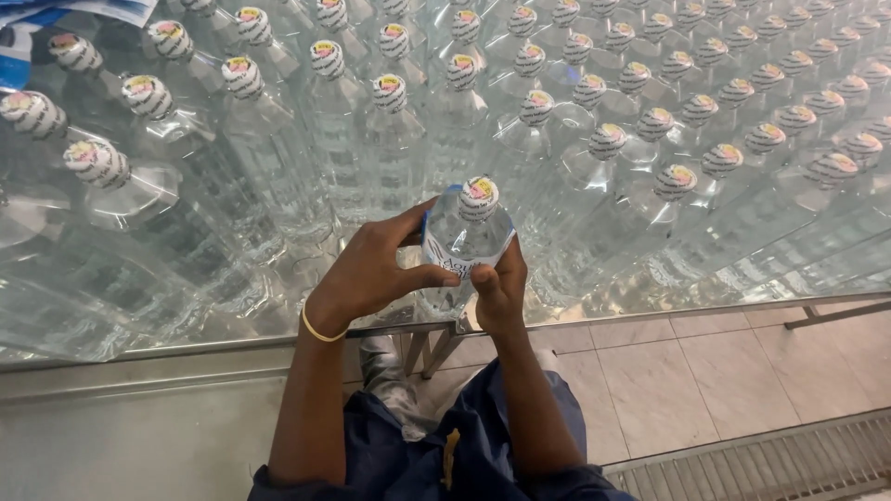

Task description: Manually applying brand labels to the necks of filled plastic water bottles on a production line table.

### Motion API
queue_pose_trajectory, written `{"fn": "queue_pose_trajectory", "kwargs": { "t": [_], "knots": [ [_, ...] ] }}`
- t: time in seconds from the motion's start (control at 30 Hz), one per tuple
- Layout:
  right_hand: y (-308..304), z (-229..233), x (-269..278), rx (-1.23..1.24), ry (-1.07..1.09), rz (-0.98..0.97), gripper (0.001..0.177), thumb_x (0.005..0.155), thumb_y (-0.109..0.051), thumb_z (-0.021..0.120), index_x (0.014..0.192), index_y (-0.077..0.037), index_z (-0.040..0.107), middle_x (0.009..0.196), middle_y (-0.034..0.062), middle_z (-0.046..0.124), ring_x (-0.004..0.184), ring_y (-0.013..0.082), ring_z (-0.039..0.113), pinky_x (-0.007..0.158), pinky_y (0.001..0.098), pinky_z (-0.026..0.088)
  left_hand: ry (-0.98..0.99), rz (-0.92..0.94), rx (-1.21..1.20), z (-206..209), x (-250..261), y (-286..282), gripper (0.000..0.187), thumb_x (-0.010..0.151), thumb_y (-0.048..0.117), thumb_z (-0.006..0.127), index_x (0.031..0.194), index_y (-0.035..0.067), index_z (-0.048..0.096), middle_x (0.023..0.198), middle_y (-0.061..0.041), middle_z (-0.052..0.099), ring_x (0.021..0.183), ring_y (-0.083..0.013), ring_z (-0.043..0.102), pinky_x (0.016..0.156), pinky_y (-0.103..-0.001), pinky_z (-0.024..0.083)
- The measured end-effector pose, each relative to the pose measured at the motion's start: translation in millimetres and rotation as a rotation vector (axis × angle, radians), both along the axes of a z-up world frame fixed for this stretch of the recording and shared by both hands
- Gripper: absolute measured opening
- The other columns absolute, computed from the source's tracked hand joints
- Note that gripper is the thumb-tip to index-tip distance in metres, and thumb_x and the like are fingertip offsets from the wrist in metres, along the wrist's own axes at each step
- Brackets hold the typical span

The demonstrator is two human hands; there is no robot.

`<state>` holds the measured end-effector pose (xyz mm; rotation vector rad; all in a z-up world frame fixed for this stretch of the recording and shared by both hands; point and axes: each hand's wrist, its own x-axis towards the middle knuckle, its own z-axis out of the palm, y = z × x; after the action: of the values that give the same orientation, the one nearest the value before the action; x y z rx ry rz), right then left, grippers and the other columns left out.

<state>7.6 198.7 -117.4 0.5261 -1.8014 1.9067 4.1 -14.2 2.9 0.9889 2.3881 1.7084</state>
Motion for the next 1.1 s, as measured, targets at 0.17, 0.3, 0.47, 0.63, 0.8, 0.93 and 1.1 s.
{"fn": "queue_pose_trajectory", "kwargs": {
  "t": [0.17,0.3,0.47,0.63,0.8,0.93,1.1],
  "knots": [
    [-0.1,-3.2,-2.0,0.015,0.027,-0.016,0.096,0.097,-0.075,0.061,0.159,-0.002,0.047,0.137,0.0161,0.065,0.119,0.0184,0.061,0.102,0.0443,0.051,-0.006,-0.002,0.012,2.5,-1.0,-0.1,0.112,0.077,0.063,0.088,0.162,0.000,0.051,0.136,-0.032,0.073,0.122,-0.0533,0.071,0.109,-0.062,0.052],
    [1.0,-10.0,-4.2,0.026,0.050,-0.028,0.092,0.099,-0.072,0.061,0.160,-0.004,0.047,0.138,0.0146,0.064,0.121,0.0174,0.060,0.103,0.0445,0.051,-0.006,0.002,0.021,0.1,-0.1,-0.3,0.110,0.077,0.059,0.090,0.162,0.000,0.051,0.137,-0.031,0.073,0.123,-0.0530,0.070,0.110,-0.062,0.052],
    [-2.0,-8.4,-2.6,0.012,0.065,-0.039,0.091,0.101,-0.072,0.061,0.160,-0.004,0.048,0.139,0.0149,0.064,0.123,0.0169,0.057,0.106,0.0474,0.050,-0.023,0.001,0.008,0.3,0.6,-1.1,0.110,0.077,0.060,0.088,0.162,0.002,0.051,0.141,-0.028,0.073,0.130,-0.0515,0.067,0.114,-0.064,0.047],
    [-2.9,-3.1,-1.8,0.013,0.070,-0.042,0.090,0.101,-0.071,0.060,0.158,-0.003,0.048,0.134,0.0167,0.066,0.117,0.0185,0.060,0.104,0.0489,0.051,0.003,-0.006,-0.013,-2.9,-2.7,-2.9,0.109,0.082,0.062,0.085,0.165,0.003,0.048,0.145,-0.029,0.070,0.134,-0.0539,0.063,0.114,-0.065,0.045],
    [0.7,-12.3,-2.7,0.017,0.080,-0.041,0.088,0.101,-0.067,0.061,0.158,-0.002,0.047,0.134,0.0172,0.064,0.119,0.0193,0.059,0.104,0.0493,0.052,0.004,0.013,-0.034,-5.7,-1.1,-2.9,0.110,0.080,0.065,0.084,0.166,0.005,0.048,0.145,-0.028,0.070,0.135,-0.0549,0.062,0.114,-0.065,0.045],
    [0.0,-6.5,-0.7,0.011,0.074,-0.027,0.083,0.102,-0.066,0.061,0.156,-0.004,0.050,0.131,0.0155,0.066,0.115,0.0173,0.059,0.103,0.0485,0.052,0.021,0.029,-0.071,-3.2,2.2,-2.9,0.113,0.080,0.073,0.078,0.167,0.008,0.047,0.145,-0.028,0.070,0.136,-0.0560,0.060,0.112,-0.068,0.045],
    [6.1,-18.9,-8.2,0.015,0.078,-0.028,0.084,0.101,-0.063,0.063,0.157,-0.002,0.049,0.132,0.0181,0.067,0.116,0.0193,0.062,0.103,0.0498,0.053,0.041,0.046,-0.075,-6.7,1.3,-3.6,0.112,0.080,0.074,0.077,0.166,0.009,0.048,0.144,-0.026,0.072,0.136,-0.0542,0.061,0.111,-0.068,0.046]
  ]
}}
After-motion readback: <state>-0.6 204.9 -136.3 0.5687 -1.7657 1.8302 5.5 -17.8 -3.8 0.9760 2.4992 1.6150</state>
